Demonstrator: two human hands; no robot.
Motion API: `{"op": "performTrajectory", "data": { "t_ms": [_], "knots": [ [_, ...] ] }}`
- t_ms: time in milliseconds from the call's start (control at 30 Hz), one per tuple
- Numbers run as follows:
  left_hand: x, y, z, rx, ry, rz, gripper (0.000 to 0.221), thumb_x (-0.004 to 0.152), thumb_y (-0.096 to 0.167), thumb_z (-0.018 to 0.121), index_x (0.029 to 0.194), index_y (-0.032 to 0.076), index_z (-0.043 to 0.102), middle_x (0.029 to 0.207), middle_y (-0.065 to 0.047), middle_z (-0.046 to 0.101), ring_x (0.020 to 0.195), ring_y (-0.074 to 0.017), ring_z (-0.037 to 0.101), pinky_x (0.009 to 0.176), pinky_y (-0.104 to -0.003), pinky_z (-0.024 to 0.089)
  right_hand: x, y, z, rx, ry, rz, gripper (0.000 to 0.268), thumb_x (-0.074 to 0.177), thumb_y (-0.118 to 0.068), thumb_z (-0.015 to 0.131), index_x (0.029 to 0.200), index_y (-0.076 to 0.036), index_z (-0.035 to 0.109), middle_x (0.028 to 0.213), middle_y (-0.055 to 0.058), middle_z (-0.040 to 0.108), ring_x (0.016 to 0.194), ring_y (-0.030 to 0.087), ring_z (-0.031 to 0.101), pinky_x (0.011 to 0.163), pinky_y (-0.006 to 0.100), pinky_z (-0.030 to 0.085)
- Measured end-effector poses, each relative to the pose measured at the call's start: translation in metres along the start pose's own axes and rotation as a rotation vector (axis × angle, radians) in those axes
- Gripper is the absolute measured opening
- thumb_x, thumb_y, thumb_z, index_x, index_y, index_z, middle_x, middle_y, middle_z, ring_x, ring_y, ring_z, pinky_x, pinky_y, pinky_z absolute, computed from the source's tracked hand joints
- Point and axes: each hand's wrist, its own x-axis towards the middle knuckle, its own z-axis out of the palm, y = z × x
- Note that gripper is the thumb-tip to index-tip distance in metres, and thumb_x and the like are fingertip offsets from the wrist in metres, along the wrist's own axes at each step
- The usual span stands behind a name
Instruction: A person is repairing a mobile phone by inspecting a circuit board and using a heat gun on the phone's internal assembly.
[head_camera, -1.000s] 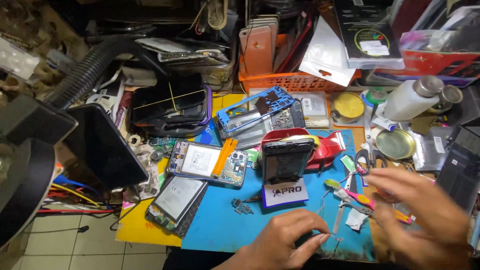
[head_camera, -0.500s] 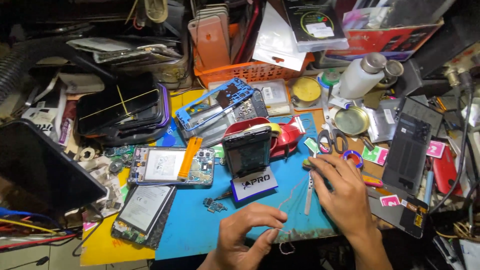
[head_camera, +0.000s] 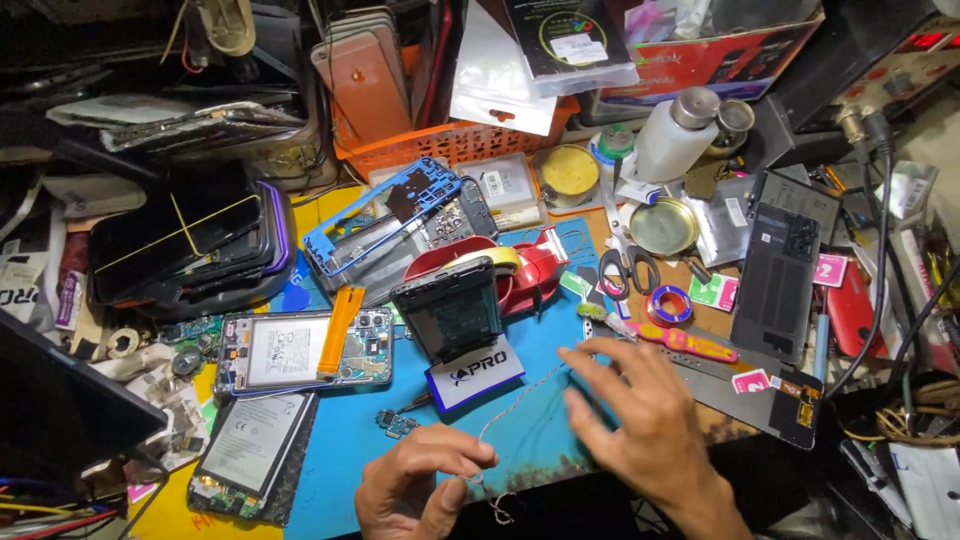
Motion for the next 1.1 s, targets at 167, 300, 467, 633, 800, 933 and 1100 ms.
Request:
{"op": "performTrajectory", "data": {
  "t_ms": [167, 300, 467, 633, 800, 933, 1100],
  "knots": [
    [-0.002, 0.006, -0.011, 0.018, -0.131, 0.063, 0.006, 0.097, 0.012, 0.068, 0.099, 0.009, 0.073, 0.100, -0.017, 0.079, 0.086, -0.0292, 0.079, 0.072, -0.041, 0.063, -0.007, -0.016, 0.011, 0.106, 0.048, 0.051, 0.020, 0.088, -0.007, 0.078, 0.109, -0.006, 0.077, 0.105, 0.010, 0.068, 0.086, 0.022, 0.069, 0.081, 0.032, 0.060],
    [0.007, 0.016, -0.022, 0.082, -0.424, -0.061, 0.030, 0.101, 0.035, 0.065, 0.098, 0.007, 0.075, 0.102, -0.016, 0.080, 0.084, -0.0231, 0.081, 0.075, -0.034, 0.065, -0.014, -0.029, 0.005, 0.179, 0.277, 0.028, 0.022, 0.089, 0.000, 0.076, 0.110, -0.006, 0.077, 0.108, 0.013, 0.070, 0.088, 0.022, 0.073, 0.083, 0.029, 0.064],
    [0.011, 0.005, -0.033, -0.017, -0.492, -0.293, 0.057, 0.099, 0.063, 0.066, 0.107, 0.006, 0.068, 0.098, -0.014, 0.077, 0.084, -0.0269, 0.080, 0.069, -0.031, 0.067, -0.030, -0.045, 0.012, 0.324, 0.346, -0.038, 0.025, 0.090, 0.004, 0.071, 0.114, -0.001, 0.073, 0.114, 0.020, 0.068, 0.092, 0.022, 0.079, 0.089, 0.026, 0.069],
    [0.021, 0.003, -0.042, 0.124, -0.746, -0.537, 0.065, 0.094, 0.077, 0.048, 0.083, 0.016, 0.067, 0.078, 0.000, 0.069, 0.121, -0.0345, 0.083, 0.124, -0.055, 0.047, -0.050, -0.052, 0.014, 0.209, 0.368, -0.003, 0.035, 0.083, -0.004, 0.086, 0.113, -0.019, 0.074, 0.116, 0.005, 0.069, 0.091, 0.016, 0.082, 0.085, 0.026, 0.069],
    [0.033, 0.021, -0.017, 0.177, -0.529, -0.615, 0.047, 0.096, 0.053, 0.056, 0.093, 0.010, 0.076, 0.077, -0.003, 0.076, 0.097, -0.0228, 0.083, 0.093, -0.039, 0.061, -0.049, -0.069, 0.000, 0.308, 0.213, -0.056, 0.029, 0.089, -0.011, 0.078, 0.117, -0.016, 0.073, 0.121, 0.002, 0.070, 0.103, 0.020, 0.082, 0.091, 0.031, 0.071],
    [0.037, 0.023, 0.003, 0.189, -0.401, -0.650, 0.040, 0.093, 0.043, 0.063, 0.103, 0.008, 0.078, 0.095, -0.005, 0.080, 0.085, -0.0151, 0.073, 0.074, -0.030, 0.058, -0.044, -0.067, -0.004, 0.340, 0.081, -0.217, 0.031, 0.089, -0.010, 0.082, 0.118, -0.010, 0.074, 0.124, 0.006, 0.068, 0.108, 0.019, 0.080, 0.099, 0.037, 0.069],
    [0.032, 0.020, 0.013, 0.188, -0.249, -0.656, 0.033, 0.090, 0.033, 0.071, 0.114, 0.011, 0.071, 0.091, -0.004, 0.075, 0.080, -0.0138, 0.071, 0.075, -0.029, 0.059, -0.044, -0.062, 0.013, 0.385, 0.219, -0.243, 0.018, 0.094, -0.012, 0.072, 0.111, -0.011, 0.075, 0.118, 0.006, 0.070, 0.100, 0.023, 0.081, 0.091, 0.037, 0.073]
  ]
}}
